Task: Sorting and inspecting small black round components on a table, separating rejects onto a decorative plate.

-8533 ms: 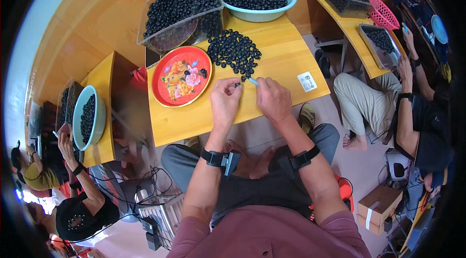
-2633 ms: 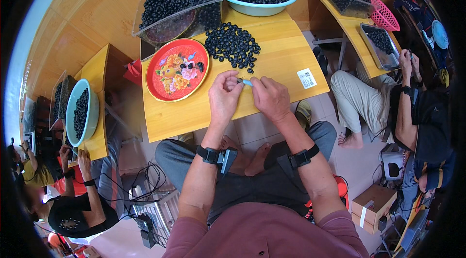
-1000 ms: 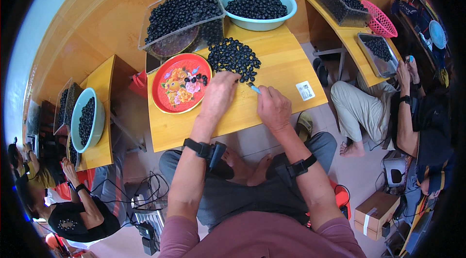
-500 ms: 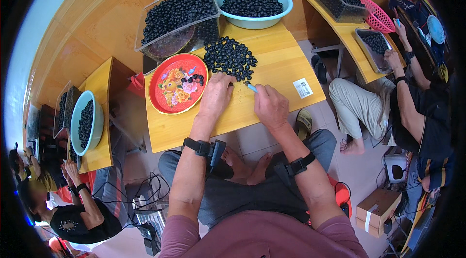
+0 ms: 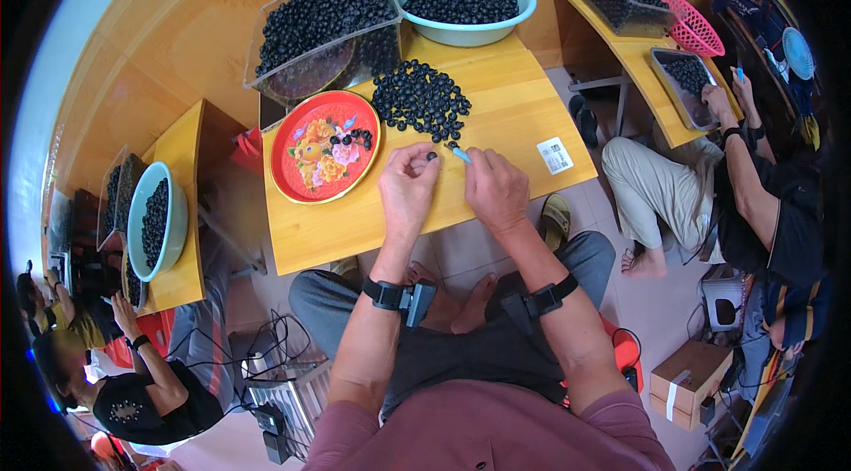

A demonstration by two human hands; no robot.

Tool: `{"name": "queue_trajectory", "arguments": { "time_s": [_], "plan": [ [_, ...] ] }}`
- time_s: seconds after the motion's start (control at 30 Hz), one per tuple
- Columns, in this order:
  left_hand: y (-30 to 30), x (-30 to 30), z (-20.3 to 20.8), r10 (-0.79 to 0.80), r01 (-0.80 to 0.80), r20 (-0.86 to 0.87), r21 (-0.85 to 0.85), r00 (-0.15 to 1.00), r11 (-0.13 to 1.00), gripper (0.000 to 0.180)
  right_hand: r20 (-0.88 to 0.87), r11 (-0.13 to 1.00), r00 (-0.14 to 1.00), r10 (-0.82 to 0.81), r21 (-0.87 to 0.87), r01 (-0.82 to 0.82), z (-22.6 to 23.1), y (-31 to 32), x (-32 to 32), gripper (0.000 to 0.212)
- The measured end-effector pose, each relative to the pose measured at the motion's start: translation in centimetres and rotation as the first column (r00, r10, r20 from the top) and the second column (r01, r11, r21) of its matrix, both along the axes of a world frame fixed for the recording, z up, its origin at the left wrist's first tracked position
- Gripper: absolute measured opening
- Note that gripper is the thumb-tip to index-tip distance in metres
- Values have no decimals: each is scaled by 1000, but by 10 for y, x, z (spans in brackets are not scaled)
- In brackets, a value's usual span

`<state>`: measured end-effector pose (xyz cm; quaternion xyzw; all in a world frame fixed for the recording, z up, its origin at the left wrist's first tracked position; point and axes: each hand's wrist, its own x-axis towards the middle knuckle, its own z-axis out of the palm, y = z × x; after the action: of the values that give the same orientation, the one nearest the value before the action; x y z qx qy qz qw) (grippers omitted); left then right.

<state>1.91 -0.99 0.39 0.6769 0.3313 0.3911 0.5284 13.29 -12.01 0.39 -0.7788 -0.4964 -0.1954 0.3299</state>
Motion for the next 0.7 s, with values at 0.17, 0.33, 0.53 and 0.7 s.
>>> {"name": "queue_trajectory", "arguments": {
  "time_s": [0.17, 0.33, 0.53, 0.7],
  "plan": [
    [-7, 3, -6, 16, -9, 73, -101, 997, 995, 32, 7, 1000, 1000, 9, -13, -9, 2, 0, -2, 5],
    [-7, 4, -4, -15, 15, 11, -24, 1000, 1000, 38, 34, 996, 996, 88, -8, -88, 3, -2, -2, 6],
    [-9, 6, -2, 33, -32, -25, 57, 999, 998, 36, 88, 990, 987, 135, -40, -132, -3, -2, 1, 10],
    [-8, 4, -4, 42, -41, -13, 68, 999, 997, 36, 84, 990, 987, 136, -38, -133, 1, -1, -1, 9]
  ]
}}
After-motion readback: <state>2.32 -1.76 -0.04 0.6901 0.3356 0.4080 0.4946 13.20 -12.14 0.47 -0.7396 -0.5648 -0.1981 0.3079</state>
